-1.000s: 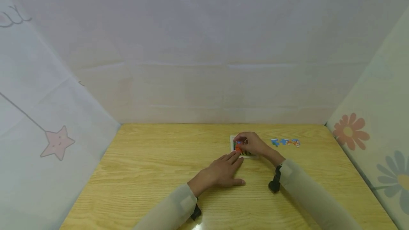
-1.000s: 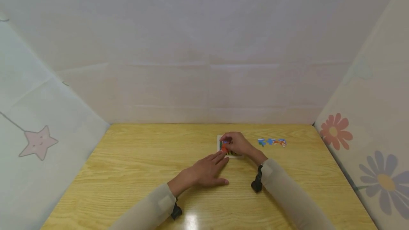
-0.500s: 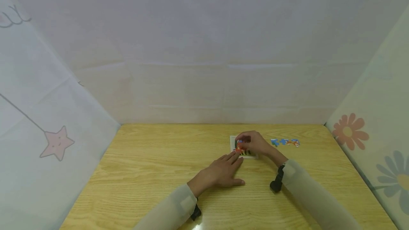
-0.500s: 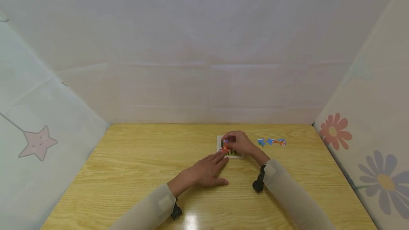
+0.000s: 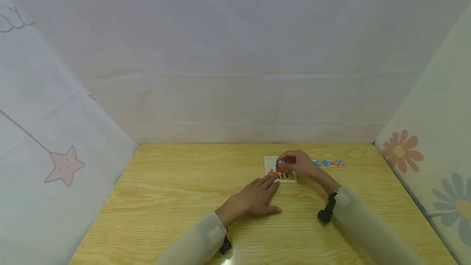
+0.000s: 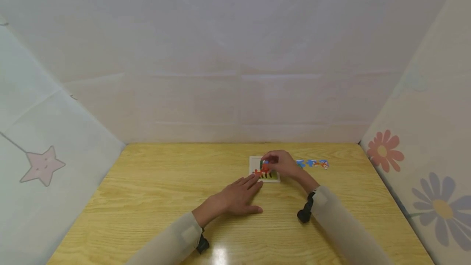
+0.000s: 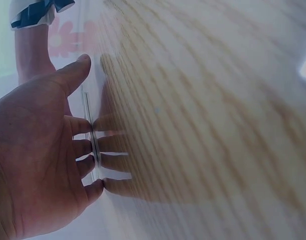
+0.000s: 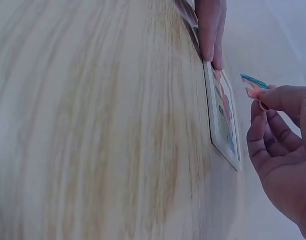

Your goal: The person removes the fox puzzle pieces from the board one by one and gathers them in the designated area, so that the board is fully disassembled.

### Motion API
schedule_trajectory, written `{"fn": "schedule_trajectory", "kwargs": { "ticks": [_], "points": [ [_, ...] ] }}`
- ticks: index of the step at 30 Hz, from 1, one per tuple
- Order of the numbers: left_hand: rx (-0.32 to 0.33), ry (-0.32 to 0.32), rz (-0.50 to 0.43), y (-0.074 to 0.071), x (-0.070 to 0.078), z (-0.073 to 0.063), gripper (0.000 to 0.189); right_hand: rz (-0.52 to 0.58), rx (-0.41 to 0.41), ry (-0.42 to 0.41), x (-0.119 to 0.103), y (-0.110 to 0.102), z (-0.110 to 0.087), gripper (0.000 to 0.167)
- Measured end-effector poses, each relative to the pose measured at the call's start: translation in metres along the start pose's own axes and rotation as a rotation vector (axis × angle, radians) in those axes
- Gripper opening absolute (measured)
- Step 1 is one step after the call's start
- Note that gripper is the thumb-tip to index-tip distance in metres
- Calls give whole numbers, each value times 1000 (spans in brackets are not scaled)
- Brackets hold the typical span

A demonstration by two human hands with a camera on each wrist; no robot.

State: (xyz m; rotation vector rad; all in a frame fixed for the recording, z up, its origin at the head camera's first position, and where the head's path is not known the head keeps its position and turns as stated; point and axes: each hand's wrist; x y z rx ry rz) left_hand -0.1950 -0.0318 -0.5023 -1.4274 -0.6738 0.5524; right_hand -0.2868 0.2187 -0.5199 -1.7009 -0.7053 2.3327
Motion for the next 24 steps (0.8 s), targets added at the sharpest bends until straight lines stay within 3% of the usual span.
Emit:
{"fn": "schedule_trajectory", "kwargs": {
  "ticks": [24],
  "points": [
    [4,11,-7,3,-3,1,90,-67,21,-30,8,-36,-26,20]
  ]
}}
Point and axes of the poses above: each hand's wrist, its own z-axis towards the middle knuckle, its own y-axis out of the palm, x = y × z, and after that the axes turned 15 degrees about x, right-handed
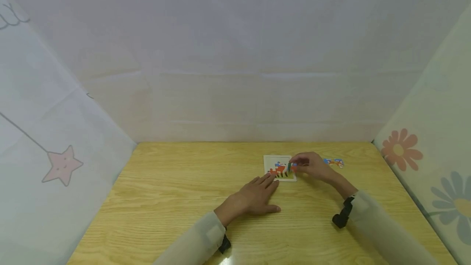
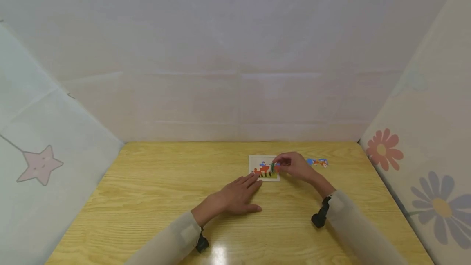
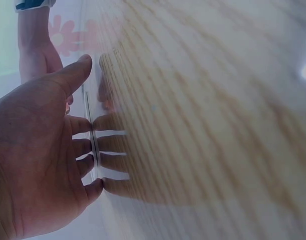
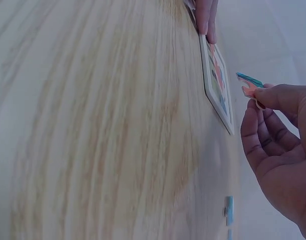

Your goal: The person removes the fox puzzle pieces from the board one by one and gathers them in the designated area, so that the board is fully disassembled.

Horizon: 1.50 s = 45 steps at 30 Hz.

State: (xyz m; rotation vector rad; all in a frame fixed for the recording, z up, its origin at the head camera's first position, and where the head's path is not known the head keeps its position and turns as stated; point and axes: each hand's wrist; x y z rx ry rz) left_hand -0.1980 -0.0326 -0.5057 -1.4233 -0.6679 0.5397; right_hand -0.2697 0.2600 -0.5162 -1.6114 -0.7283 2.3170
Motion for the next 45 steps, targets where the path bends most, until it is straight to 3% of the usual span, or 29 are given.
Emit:
{"fn": "schedule_trajectory", "kwargs": {
  "ticks": [10,22,45],
  "points": [
    [1,4,-19,-4,-1,-1,89,-25,-15,45,-1,-16,-7,23],
    [-6,5,-15,-1,-1,-1,87,-14,5,32,8,-28,-22,21],
    [3,6,-32,-1,-1,-1,86,-111,34,22,24,-59,-44,20]
  ]
}}
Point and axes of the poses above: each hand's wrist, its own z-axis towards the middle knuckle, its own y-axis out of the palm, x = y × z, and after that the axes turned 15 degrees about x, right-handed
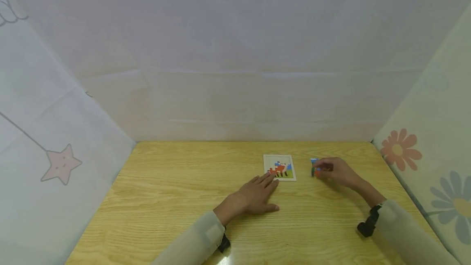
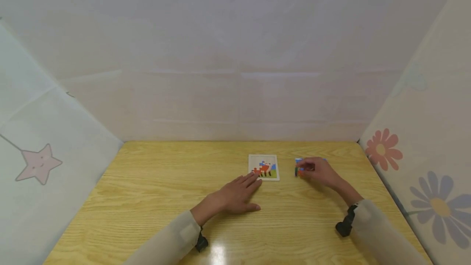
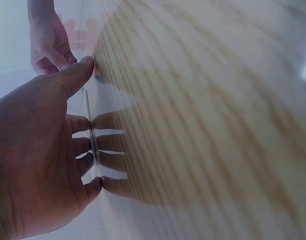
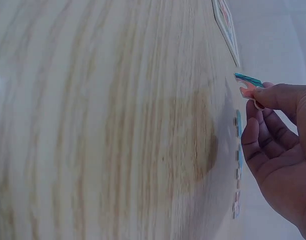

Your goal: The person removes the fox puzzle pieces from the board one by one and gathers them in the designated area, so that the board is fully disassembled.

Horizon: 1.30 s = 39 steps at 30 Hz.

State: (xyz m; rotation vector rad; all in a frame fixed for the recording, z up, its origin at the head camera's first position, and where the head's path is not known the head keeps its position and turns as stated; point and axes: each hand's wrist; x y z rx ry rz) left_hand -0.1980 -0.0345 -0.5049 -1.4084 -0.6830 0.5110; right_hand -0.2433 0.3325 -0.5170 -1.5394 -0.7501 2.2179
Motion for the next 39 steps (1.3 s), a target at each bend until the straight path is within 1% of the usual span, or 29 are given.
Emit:
{"fn": "schedule_trajectory", "kwargs": {
  "ticks": [5,15,26,31,39],
  "points": [
    [-4,-3,5,-1,1,0,86,-12,7,-37,2,-4,-1,19],
    [-3,-2,2,1,0,0,86,-80,17,-66,2,-6,-2,17],
    [-3,-5,-3,1,1,0,85,-121,24,-100,15,-6,-2,18],
    [5,2,14,1,1,0,84,-122,37,-129,17,-4,-3,19],
    [13,-1,39,-1,4,-1,82,-140,47,-121,18,-3,-3,19]
  ]
}}
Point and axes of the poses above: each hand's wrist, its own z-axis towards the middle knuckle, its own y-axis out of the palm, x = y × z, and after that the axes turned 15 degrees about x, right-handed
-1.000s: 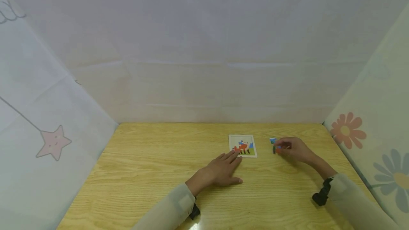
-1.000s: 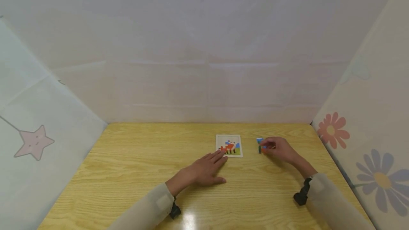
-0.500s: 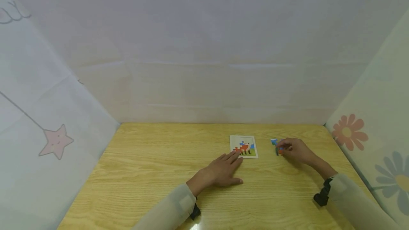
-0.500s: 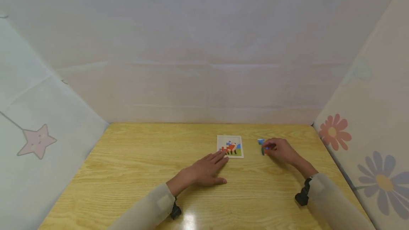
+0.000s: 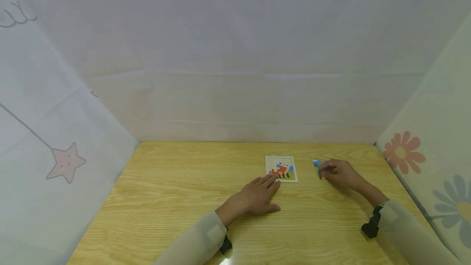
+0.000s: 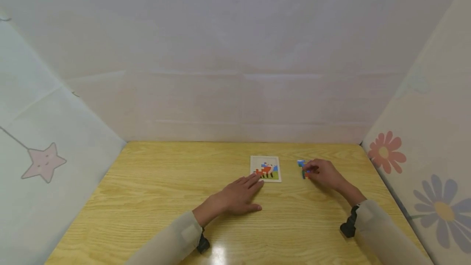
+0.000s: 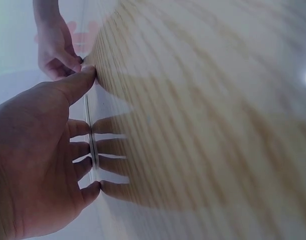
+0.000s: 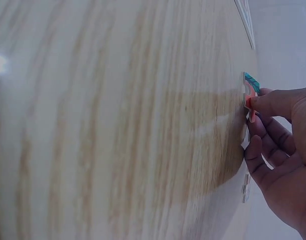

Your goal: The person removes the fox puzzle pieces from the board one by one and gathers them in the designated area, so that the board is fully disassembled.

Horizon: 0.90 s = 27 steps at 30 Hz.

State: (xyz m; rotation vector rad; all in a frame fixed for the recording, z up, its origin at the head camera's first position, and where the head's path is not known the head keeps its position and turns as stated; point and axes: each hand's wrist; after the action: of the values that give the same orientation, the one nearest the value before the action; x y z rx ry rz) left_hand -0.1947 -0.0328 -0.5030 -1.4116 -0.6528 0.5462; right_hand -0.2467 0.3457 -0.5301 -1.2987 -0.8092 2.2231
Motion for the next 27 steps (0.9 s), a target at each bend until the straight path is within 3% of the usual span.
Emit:
{"fn": "schedule_trajectory", "kwargs": {
  "ticks": [14,27],
  "points": [
    [42,9,24,3,1,2,78,-26,26,-17,1,4,1,16],
    [67,14,15,4,-1,1,75,9,24,-76,-28,31,28,19]
  ]
}}
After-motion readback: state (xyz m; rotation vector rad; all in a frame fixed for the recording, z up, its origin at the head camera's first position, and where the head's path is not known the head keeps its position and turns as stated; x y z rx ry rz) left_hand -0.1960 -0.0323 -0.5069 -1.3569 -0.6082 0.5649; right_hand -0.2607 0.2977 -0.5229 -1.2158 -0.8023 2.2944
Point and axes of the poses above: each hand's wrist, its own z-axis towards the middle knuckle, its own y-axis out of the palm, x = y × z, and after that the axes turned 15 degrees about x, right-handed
